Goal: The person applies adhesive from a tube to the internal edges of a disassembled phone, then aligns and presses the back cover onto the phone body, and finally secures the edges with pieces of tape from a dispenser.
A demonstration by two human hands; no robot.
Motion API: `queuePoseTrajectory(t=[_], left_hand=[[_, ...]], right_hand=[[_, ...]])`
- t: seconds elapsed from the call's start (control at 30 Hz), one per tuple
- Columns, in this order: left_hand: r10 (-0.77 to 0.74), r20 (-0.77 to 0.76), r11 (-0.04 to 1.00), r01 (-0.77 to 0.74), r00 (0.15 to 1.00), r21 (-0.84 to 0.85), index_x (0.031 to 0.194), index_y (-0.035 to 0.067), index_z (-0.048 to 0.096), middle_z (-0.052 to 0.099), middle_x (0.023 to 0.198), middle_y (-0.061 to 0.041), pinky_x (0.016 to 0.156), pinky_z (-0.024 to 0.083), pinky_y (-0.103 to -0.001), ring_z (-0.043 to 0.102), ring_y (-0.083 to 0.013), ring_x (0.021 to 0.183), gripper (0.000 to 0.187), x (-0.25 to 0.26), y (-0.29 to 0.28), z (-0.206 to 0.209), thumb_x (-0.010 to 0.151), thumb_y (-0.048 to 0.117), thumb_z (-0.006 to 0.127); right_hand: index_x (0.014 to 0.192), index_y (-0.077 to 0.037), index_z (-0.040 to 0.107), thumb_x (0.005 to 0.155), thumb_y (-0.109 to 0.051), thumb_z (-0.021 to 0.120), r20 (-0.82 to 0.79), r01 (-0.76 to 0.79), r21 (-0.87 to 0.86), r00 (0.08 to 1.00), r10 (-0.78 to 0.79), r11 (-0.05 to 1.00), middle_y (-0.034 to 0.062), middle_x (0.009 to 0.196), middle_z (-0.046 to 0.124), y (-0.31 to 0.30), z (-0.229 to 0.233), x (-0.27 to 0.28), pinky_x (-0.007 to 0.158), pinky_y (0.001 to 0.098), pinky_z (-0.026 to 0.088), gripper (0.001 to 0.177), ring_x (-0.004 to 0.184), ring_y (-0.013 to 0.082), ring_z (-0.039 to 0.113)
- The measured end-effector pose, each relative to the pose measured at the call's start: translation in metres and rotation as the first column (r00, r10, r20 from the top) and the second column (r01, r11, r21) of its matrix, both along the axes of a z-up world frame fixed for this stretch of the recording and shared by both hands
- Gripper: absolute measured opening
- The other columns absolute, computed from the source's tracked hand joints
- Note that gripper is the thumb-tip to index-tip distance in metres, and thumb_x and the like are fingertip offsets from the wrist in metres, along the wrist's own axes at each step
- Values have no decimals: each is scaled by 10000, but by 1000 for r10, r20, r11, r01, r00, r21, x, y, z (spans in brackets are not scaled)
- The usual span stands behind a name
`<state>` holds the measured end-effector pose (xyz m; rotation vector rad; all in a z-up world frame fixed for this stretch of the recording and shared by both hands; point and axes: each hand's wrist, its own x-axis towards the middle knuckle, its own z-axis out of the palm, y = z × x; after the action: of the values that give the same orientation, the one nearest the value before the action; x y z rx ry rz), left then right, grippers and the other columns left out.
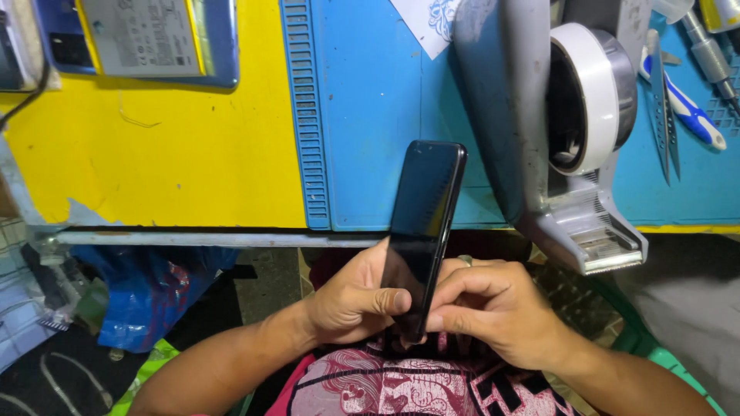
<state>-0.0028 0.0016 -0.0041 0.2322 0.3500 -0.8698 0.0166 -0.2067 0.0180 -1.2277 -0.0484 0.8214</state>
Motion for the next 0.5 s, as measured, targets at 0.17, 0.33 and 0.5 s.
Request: queuePoseTrajectory(t=[0.17,0.33,0.5], left_hand=[[58,-13,989,-59,998,-135,1215,70,485,525,1027,-48,714,499,-353,581,-171,819,456,-16,-1,-11,923,170,821],[81,-18,949,-83,997,-303,1298,149,474,571,937,-47,795,481,-320,602,-142,847,424,-20,-1,-16,987,206,757],[54,17,958,-47,998,-284,1279,146,480,561,898,-28,740,466,-292,620,-139,806,440,-13,8,-12,972,241,781]], right_hand=[[675,-90,668,699,-93,893,410,272,-193,895,-175,943,29,695,655,24,4,1,562,190,503,226,603,89,627],[800,-96,660,722,-176,888,530,296,-201,834,-150,934,15,755,636,28,5,9,689,211,496,253,683,95,588],[802,-72,649,765,-89,867,553,290,-207,823,-133,934,34,748,635,29,6,11,737,246,545,222,705,131,623]])
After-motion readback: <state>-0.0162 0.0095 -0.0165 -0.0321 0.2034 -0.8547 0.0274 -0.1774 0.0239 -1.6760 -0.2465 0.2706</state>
